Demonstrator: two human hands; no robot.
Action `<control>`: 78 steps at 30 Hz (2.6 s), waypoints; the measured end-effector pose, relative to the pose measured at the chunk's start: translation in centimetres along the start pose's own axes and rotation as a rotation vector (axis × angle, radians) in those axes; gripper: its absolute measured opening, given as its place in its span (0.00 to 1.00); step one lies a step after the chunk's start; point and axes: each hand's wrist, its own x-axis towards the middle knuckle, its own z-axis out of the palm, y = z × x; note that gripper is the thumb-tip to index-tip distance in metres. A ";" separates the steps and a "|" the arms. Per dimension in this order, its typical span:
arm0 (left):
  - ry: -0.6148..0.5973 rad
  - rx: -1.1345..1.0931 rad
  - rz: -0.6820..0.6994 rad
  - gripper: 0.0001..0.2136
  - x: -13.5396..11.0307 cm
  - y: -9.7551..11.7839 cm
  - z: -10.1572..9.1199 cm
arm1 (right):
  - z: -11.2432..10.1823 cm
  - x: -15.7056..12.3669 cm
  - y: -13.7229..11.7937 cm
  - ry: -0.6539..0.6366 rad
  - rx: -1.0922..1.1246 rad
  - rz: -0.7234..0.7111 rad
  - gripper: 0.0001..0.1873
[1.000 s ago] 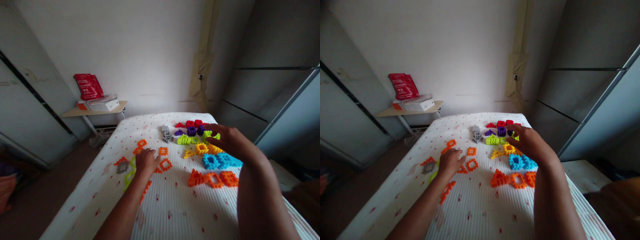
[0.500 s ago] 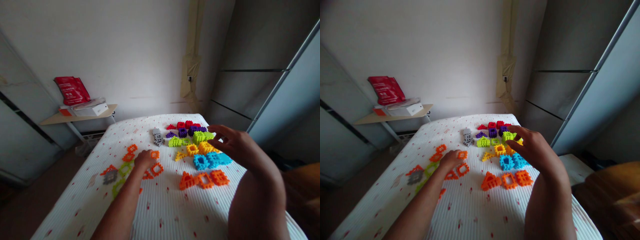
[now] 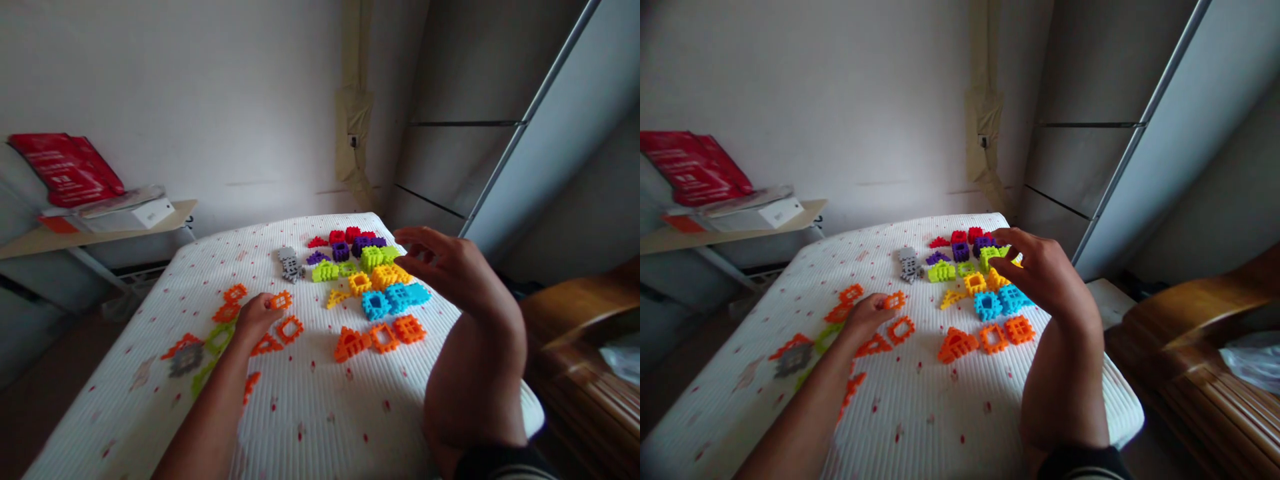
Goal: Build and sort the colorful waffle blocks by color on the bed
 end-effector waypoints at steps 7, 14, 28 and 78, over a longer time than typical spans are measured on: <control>0.166 -0.074 0.219 0.20 -3.5 2.7 -0.2 | 2.2 1.7 -0.8 -0.058 0.025 -0.049 0.17; 0.157 -0.301 0.238 0.23 -6.3 3.4 0.4 | 8.9 1.6 -2.7 -0.441 0.088 -0.300 0.18; 0.176 -0.392 0.304 0.21 -9.0 4.0 0.4 | 13.0 -2.1 -4.8 -0.393 0.070 -0.472 0.26; 0.236 -0.922 0.050 0.20 -10.1 2.1 -0.6 | 4.8 -8.9 8.8 -0.621 0.001 -0.029 0.27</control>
